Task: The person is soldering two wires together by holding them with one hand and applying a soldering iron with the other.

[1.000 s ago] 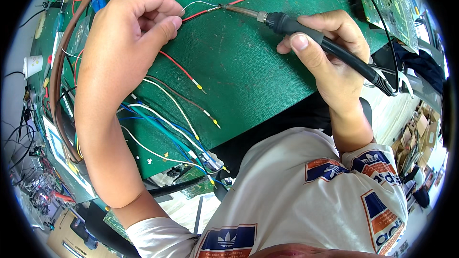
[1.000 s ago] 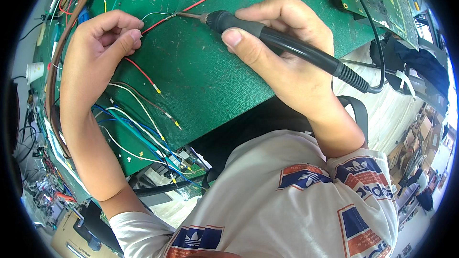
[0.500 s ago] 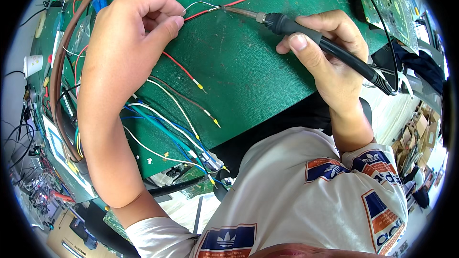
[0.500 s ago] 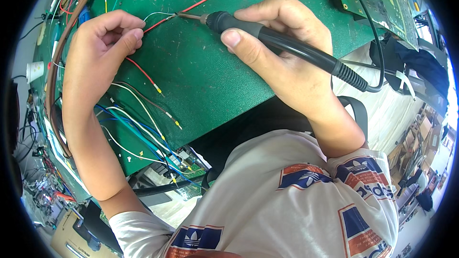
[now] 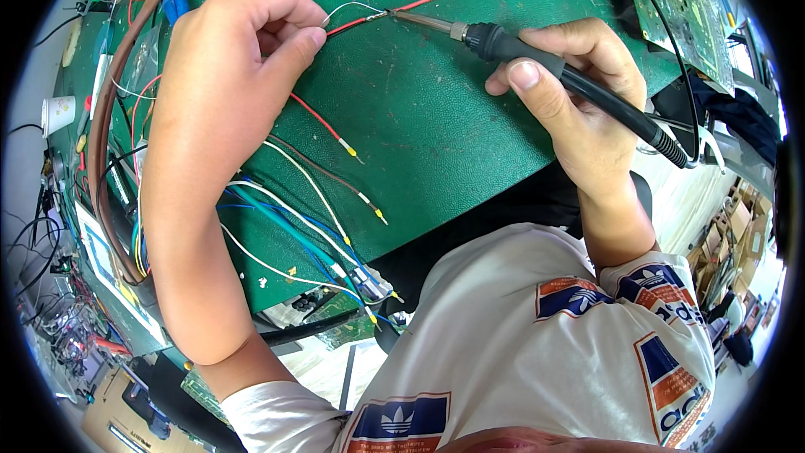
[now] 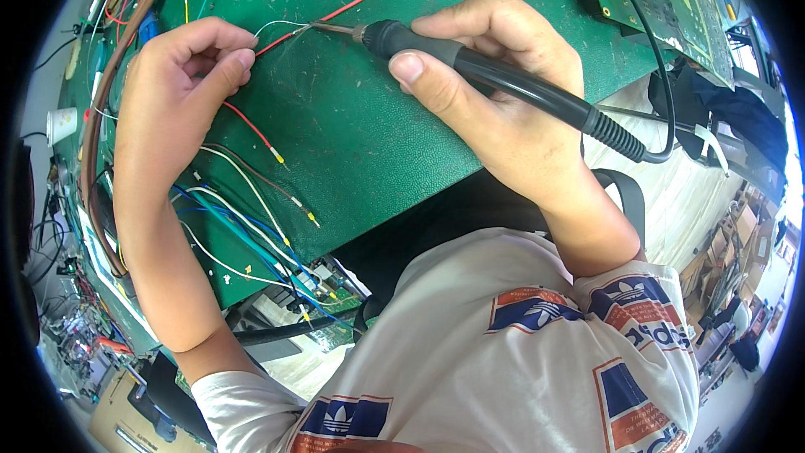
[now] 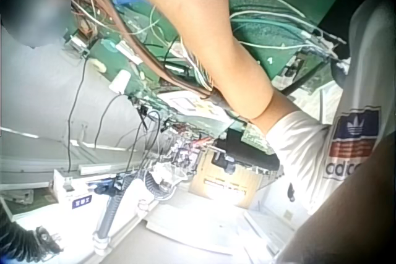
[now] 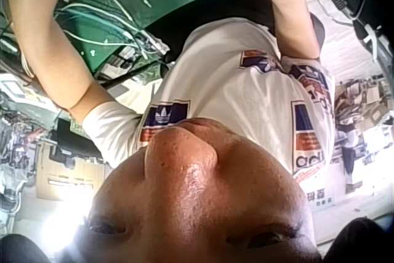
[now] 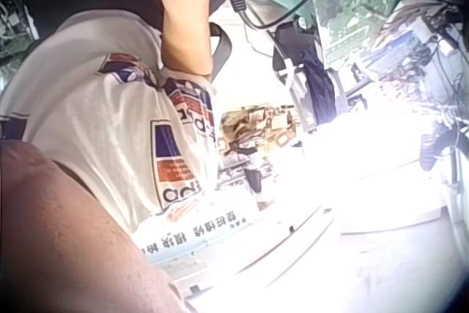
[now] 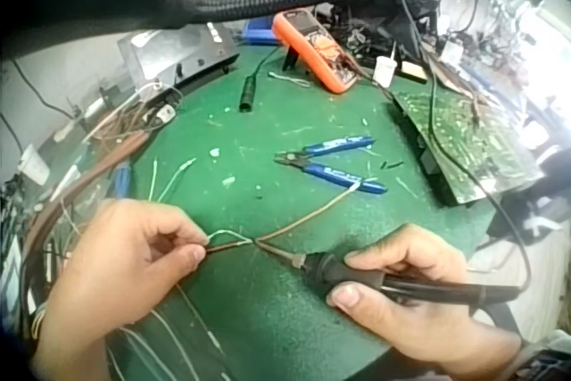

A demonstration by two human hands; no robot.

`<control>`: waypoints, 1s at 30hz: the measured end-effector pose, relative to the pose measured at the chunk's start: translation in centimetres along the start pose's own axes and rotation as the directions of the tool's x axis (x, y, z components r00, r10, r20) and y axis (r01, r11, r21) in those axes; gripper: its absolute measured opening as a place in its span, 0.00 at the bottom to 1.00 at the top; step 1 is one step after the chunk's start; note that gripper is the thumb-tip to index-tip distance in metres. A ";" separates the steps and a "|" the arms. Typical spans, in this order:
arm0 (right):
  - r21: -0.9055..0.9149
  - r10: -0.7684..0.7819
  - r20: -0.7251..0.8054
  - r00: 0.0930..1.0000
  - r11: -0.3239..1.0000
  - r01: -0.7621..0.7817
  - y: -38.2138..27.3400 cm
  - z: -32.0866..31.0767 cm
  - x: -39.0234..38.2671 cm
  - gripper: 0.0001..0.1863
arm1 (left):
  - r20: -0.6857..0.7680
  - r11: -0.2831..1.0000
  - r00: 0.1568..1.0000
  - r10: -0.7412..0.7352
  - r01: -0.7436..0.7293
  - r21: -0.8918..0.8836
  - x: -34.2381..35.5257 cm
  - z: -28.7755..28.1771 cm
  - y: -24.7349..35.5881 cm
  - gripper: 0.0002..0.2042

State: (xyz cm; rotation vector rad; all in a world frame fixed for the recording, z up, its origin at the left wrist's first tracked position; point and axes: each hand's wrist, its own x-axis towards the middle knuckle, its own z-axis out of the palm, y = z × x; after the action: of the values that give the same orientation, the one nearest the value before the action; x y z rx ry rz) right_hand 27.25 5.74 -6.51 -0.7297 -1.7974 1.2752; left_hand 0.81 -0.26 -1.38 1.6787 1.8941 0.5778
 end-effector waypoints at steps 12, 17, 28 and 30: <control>0.011 -0.013 -0.031 0.999 1.000 0.013 0.0 0.1 -0.1 0.12 | 0.011 1.000 1.000 0.006 -0.006 -0.021 0.0 -0.1 -0.1 0.06; -0.012 -0.008 -0.008 1.000 1.000 0.008 -0.1 -0.1 0.0 0.13 | 0.014 1.000 1.000 0.020 -0.020 -0.010 0.1 -0.1 -0.2 0.06; -0.024 -0.009 0.015 1.000 1.000 0.009 0.1 0.0 0.0 0.13 | -0.005 0.999 1.000 0.021 -0.021 -0.029 0.1 0.1 -0.3 0.06; -0.030 -0.007 0.018 1.000 1.000 0.008 0.1 0.0 0.0 0.13 | 0.001 0.999 1.000 0.024 -0.024 -0.022 0.1 0.1 -0.2 0.06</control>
State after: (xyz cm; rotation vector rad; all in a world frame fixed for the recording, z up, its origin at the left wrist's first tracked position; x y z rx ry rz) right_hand 27.28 5.76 -6.58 -0.7292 -1.8361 1.2560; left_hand 0.67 -0.19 -1.60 1.6898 1.8618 0.6048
